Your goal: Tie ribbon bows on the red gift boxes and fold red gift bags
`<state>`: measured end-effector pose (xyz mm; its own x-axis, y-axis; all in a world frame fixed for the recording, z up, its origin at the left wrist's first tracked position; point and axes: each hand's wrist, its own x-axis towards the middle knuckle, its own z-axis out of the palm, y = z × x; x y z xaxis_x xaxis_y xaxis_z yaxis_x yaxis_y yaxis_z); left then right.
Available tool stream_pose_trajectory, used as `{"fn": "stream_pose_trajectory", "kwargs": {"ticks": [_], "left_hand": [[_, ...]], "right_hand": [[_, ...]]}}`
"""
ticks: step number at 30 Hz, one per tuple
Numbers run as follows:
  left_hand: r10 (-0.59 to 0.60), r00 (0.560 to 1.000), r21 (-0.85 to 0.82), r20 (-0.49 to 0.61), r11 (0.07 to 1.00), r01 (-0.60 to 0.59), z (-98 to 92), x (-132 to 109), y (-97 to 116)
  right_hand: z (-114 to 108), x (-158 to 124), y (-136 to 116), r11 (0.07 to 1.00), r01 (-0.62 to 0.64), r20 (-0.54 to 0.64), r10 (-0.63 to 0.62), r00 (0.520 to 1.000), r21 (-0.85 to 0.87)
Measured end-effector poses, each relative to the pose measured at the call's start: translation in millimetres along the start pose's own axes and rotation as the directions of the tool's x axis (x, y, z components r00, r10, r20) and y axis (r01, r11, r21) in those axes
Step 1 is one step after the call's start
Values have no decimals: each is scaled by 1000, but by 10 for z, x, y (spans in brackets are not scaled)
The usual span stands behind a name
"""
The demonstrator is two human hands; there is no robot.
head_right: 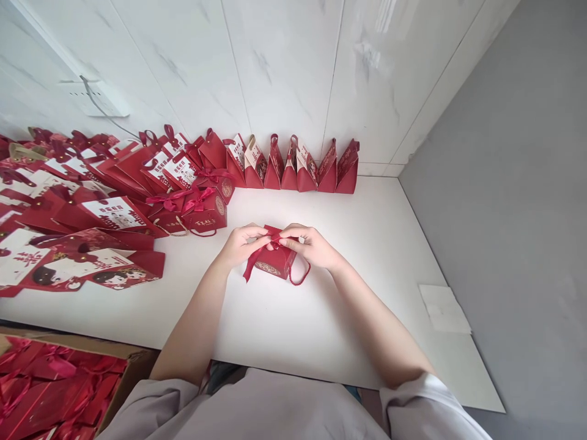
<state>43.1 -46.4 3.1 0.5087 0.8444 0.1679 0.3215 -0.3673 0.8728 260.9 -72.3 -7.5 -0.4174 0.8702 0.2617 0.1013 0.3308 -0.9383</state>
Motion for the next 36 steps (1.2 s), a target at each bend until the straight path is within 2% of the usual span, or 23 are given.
{"fn": "stream_pose_trajectory", "kwargs": {"ticks": [6,10,13,16,21,27,32,36], "left_hand": [[19,999,60,34,998,-21,-11,-17,64],[5,999,59,38,998,-7,-12,-29,59],[-71,996,-50,51,996,73,-11,-41,47],[-153,987,-135,50,978,158,-9,-53,36],[-162,986,-138,24,977,164,-9,-58,64],[-235,968,-115,81,963,244,-34,-40,164],[-121,992,20,40,993,120,-7,-32,164],[-98,995,5,1,995,98,28,-54,77]], "right_hand": [[17,21,60,997,-31,-94,37,995,70],[32,31,100,994,-31,-107,42,993,109],[38,33,111,987,-57,-121,76,990,152],[37,34,110,991,-62,-125,77,989,116],[46,32,98,997,-43,-125,51,991,65],[104,26,101,989,-64,-133,82,988,134],[108,20,109,982,-106,-126,126,984,156],[44,5,69,988,-111,-83,120,989,109]]}}
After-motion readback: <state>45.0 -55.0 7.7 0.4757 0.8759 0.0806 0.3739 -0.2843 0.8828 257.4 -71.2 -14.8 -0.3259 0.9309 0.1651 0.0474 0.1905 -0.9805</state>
